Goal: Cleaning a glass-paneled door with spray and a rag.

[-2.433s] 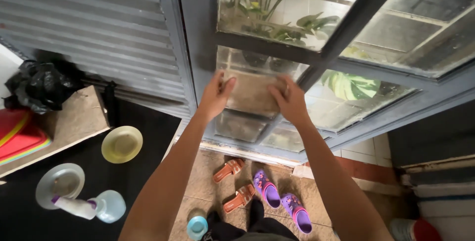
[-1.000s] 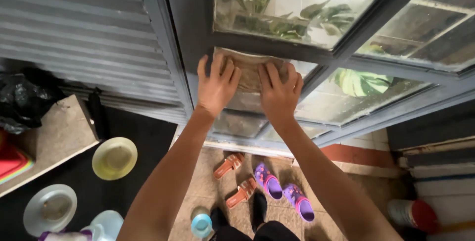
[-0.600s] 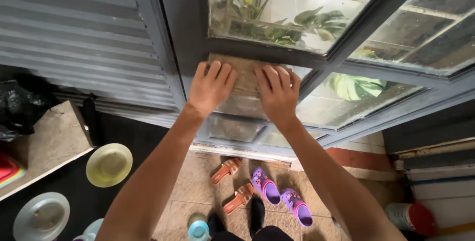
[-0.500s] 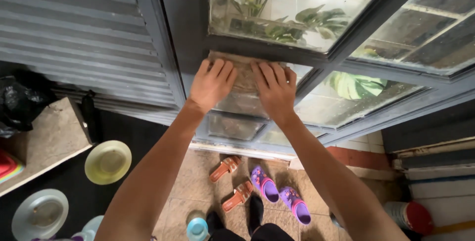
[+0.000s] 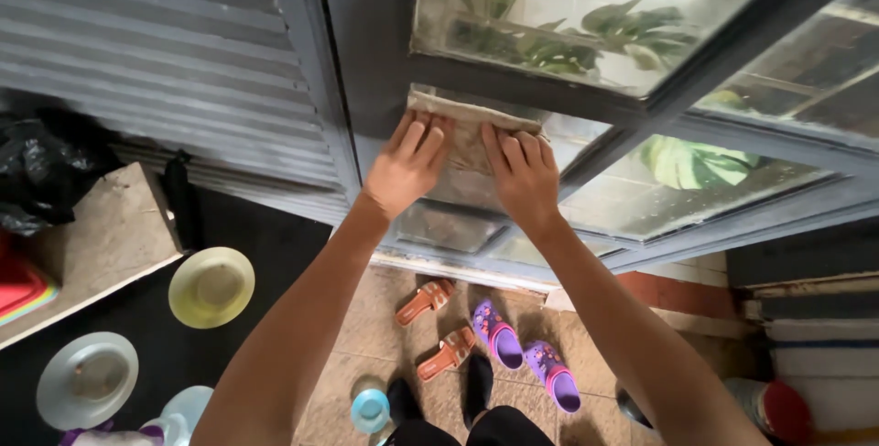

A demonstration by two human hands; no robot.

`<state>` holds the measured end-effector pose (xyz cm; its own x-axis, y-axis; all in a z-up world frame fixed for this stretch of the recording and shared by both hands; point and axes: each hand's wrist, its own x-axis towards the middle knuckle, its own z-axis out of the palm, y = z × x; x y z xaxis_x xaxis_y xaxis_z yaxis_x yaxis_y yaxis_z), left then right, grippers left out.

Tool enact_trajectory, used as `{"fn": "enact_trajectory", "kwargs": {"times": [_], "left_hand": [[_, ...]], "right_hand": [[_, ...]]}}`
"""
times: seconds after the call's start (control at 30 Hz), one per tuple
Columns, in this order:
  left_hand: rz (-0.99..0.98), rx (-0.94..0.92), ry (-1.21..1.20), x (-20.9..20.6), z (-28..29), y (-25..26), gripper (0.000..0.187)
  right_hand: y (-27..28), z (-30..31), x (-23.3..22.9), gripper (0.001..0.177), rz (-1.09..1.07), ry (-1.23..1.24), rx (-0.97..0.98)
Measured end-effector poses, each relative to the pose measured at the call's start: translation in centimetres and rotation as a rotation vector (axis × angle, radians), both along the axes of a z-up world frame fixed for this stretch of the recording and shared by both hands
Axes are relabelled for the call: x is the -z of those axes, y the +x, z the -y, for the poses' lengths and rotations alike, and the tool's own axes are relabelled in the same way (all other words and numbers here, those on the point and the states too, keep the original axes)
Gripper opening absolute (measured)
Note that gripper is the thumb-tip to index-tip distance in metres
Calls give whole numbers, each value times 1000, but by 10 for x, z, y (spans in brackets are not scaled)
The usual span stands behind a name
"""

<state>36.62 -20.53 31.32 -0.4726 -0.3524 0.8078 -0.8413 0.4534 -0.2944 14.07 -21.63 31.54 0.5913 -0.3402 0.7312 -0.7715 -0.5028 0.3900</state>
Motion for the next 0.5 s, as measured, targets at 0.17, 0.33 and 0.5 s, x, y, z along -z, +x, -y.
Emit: {"fn": "enact_trajectory", "kwargs": {"times": [0.17,0.33,0.5], "left_hand": [[-37,29,58,25,3,-1,43],[-46,12,68,48,-4,-1,44],[2,-8,93,66,-3,3,44]], "right_hand": [[3,-3,9,47,2,33,-17],[-2,0,39,47,-34,108,-21],[3,1,59,39,0,58,-51]]}}
